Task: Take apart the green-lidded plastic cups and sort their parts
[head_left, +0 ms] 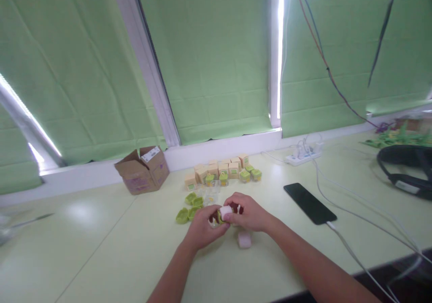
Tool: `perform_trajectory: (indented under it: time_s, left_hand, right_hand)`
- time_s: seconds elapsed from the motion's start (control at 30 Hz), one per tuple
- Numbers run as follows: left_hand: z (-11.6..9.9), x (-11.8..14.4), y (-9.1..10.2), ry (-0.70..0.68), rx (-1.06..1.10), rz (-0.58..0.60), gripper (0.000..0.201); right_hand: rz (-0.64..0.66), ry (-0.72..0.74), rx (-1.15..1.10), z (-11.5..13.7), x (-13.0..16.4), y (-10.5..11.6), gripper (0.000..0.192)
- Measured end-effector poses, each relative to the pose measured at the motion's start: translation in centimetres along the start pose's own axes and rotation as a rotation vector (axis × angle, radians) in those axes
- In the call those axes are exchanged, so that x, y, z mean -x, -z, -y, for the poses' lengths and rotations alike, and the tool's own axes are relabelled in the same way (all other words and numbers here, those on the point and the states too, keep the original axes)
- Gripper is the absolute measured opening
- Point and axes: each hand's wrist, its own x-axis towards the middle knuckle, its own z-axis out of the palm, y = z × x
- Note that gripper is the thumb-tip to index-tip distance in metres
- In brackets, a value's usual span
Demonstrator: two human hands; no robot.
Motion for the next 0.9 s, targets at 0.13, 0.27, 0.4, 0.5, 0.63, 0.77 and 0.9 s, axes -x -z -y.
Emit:
perform_trajectory:
  time_s: [0.13, 0.27, 0.4, 0.5, 0.63, 0.77, 0.9]
  left_hand:
    - [0.0, -0.1, 0.1, 0.01, 0.033, -0.035, 0.03]
    - [0.3, -0.1, 0.3, -0.009, 0.09, -0.028, 0.038]
    - [0.8, -0.2, 0.5, 0.008, 0.268, -0.031, 0.038]
    - [0.8, -0.4, 0.4, 0.093, 0.35, -0.027, 0.032]
    - [0.6, -0.6, 0.0, 0.202, 0.347, -0.008, 0.032]
    - [0.5, -0.5, -0.3, 0.216, 0.333, 0.034, 0.033]
    - [0.2, -0.5, -0.3, 0.204, 0.343, 0.08, 0.034]
  right_hand:
    - [-0.019, 0.01, 0.005, -0.4, -0.1, 0.0, 0.036]
    - [-0.022, 0.081, 0.021, -0.6, -0.1, 0.0, 0.032]
    - [-0.067, 0.162, 0.054, -0.9, 0.0, -0.1, 0.035]
    - [-0.048, 0.202, 0.118, -1.1, 0.0, -0.2, 0.037]
    - [-0.041, 0.231, 0.223, -1.3, 0.0, -0.5, 0.042]
    - [-0.021, 0.249, 0.325, -1.2, 0.0, -0.6, 0.047]
    - [0.019, 0.278, 0.445, -1.1, 0.0, -0.7, 0.033]
